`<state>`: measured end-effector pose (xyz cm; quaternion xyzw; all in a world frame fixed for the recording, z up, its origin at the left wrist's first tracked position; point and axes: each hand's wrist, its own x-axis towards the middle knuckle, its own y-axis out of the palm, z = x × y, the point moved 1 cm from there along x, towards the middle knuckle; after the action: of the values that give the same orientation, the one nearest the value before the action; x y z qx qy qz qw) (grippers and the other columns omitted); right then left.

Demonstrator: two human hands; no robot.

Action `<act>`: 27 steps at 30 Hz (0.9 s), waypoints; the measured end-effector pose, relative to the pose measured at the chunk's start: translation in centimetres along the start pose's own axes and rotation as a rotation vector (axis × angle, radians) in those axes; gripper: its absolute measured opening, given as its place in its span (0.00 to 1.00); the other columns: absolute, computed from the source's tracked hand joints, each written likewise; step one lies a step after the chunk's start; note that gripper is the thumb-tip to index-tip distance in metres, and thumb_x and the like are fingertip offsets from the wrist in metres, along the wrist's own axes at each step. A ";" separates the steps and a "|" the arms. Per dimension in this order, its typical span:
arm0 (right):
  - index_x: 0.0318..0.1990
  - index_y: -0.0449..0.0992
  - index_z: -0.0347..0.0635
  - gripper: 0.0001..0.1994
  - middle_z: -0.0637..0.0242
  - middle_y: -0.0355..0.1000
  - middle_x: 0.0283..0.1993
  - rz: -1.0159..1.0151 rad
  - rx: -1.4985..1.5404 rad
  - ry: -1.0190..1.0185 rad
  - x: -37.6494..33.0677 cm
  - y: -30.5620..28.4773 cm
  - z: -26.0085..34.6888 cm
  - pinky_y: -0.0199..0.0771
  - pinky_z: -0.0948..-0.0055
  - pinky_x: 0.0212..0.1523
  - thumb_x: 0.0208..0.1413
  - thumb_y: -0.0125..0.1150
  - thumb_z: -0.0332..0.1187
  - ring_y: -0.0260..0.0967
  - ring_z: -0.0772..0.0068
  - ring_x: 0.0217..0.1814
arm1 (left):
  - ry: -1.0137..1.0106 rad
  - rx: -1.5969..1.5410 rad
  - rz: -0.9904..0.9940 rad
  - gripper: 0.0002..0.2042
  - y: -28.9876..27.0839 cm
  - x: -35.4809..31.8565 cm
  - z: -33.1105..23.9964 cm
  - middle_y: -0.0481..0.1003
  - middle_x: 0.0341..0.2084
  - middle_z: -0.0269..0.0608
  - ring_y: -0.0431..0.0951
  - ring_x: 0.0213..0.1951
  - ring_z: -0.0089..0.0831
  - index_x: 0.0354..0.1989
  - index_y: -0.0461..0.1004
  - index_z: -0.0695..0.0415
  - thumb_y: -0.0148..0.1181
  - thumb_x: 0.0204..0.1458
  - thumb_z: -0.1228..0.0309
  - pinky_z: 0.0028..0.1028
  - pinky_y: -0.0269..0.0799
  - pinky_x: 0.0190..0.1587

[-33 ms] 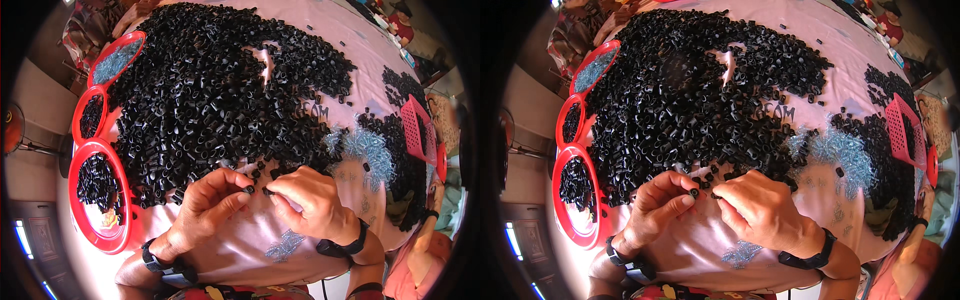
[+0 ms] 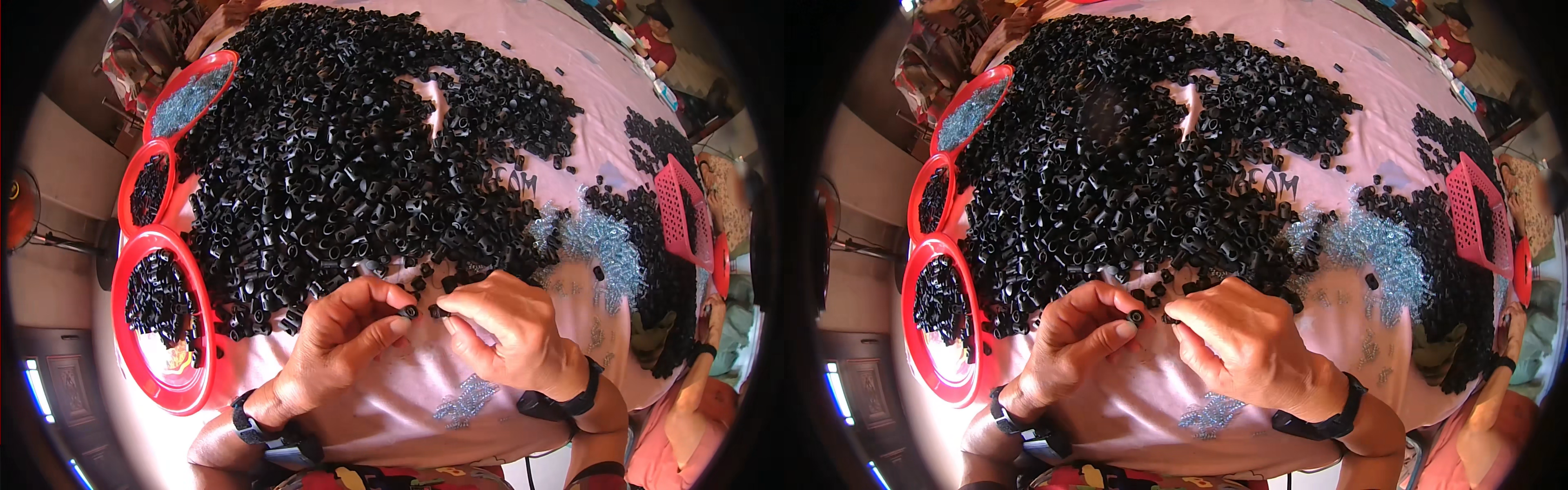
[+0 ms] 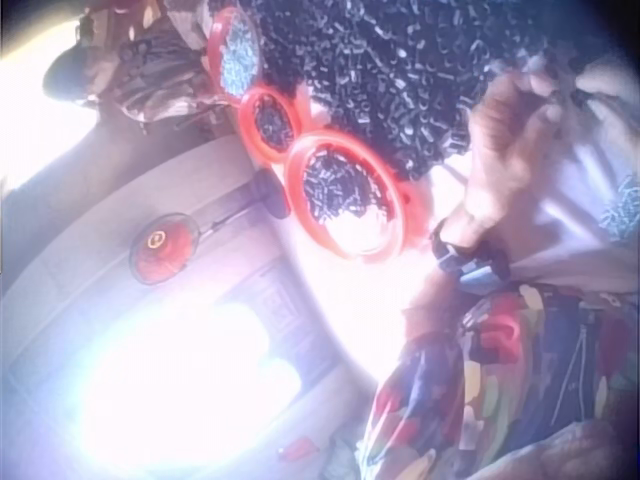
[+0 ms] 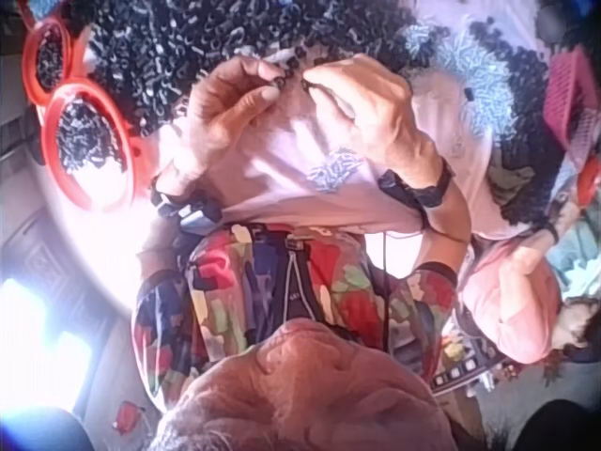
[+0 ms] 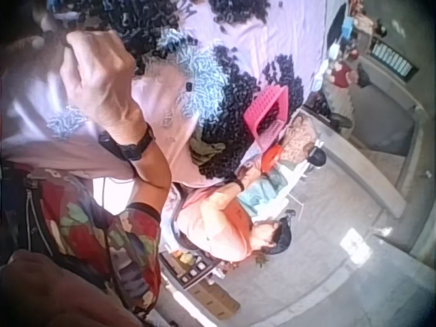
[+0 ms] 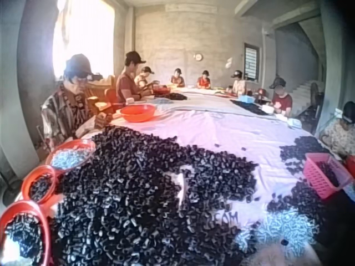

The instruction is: The recorder is sitting at a table with a large pile of small black plastic components and is manually assembling them.

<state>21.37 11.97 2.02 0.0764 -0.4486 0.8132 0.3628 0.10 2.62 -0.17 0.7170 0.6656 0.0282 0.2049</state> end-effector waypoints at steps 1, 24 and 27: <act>0.44 0.82 0.37 0.14 0.61 0.80 0.36 -0.043 0.023 0.004 0.0 -0.1 -0.1 0.79 0.64 0.32 0.48 0.71 0.18 0.77 0.59 0.32 | -0.001 0.000 -0.002 0.11 0.1 0.0 0.0 0.78 0.42 0.32 0.78 0.43 0.18 0.57 0.73 0.63 0.60 0.69 0.77 0.22 0.77 0.50; 0.44 0.84 0.37 0.12 0.59 0.82 0.38 -0.015 0.178 0.010 0.1 0.1 0.5 0.77 0.68 0.33 0.52 0.73 0.19 0.79 0.64 0.32 | -0.162 0.039 0.080 0.10 0.9 -0.5 -0.4 0.79 0.39 0.32 0.81 0.38 0.17 0.56 0.74 0.63 0.60 0.69 0.75 0.18 0.77 0.40; 0.44 0.84 0.38 0.12 0.59 0.83 0.38 -0.020 0.194 0.030 0.2 -0.1 0.5 0.77 0.69 0.33 0.52 0.74 0.19 0.79 0.63 0.32 | -0.189 -0.017 0.087 0.11 1.0 -0.4 -0.4 0.79 0.40 0.32 0.81 0.38 0.17 0.57 0.73 0.62 0.60 0.69 0.74 0.17 0.76 0.38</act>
<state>21.21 11.69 2.46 0.1036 -0.3614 0.8502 0.3685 0.83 2.31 0.62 0.7428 0.6114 -0.0253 0.2715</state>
